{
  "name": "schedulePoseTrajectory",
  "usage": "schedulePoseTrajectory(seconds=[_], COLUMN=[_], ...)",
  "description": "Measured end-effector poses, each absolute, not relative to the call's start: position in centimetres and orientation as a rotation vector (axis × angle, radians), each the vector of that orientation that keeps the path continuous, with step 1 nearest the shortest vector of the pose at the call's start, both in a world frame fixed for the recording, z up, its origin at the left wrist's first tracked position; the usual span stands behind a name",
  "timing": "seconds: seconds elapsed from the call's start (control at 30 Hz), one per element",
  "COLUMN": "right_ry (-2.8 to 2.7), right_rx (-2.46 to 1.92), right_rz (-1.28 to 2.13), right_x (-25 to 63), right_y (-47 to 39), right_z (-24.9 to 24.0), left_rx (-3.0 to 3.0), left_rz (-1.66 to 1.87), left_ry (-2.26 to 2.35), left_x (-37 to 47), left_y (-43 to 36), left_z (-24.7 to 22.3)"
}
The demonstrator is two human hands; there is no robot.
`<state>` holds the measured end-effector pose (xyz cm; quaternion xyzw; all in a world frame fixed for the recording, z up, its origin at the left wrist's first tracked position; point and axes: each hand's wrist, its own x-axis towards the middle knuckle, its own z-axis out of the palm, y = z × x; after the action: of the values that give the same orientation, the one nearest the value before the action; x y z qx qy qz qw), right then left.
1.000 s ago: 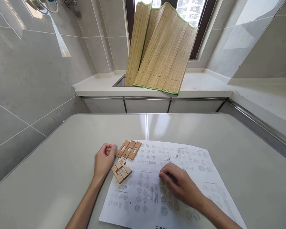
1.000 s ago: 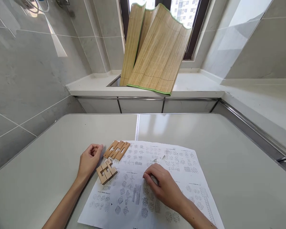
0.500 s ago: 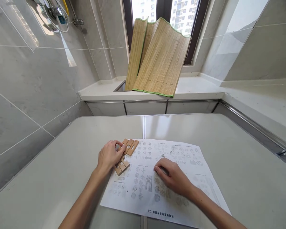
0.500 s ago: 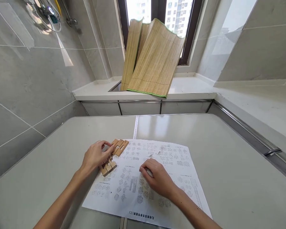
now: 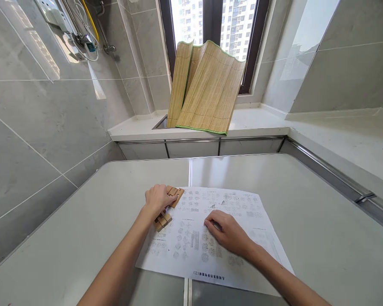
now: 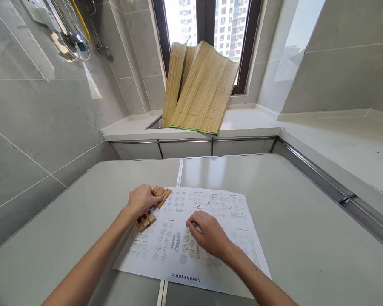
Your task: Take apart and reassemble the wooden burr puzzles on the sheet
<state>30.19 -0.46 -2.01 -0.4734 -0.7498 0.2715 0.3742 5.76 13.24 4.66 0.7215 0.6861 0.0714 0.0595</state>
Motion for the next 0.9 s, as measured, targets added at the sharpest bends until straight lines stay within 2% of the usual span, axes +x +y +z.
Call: schedulePoseTrajectory(seconds=[0.27,0.6,0.77,0.9], right_ry=[-1.884,-1.571,-1.709,-1.945], right_rx=[-1.215,-1.431,-1.409,-1.399], right_rz=[0.692,0.607,0.676,0.816], right_x=[30.4,32.5,34.3,35.5], right_y=[-0.2,1.5,1.6,1.4], right_z=[-1.7,-2.2,-1.4,-1.2], left_rx=[2.319,2.467,2.337,2.301], left_rz=[0.126,0.061,0.343,0.375], left_ry=[1.947,1.701,1.749,1.722], left_x=[8.4,15.8,13.8,12.4], left_y=[13.3,6.7,4.8,4.5], left_z=[5.4,3.9,2.6,1.5])
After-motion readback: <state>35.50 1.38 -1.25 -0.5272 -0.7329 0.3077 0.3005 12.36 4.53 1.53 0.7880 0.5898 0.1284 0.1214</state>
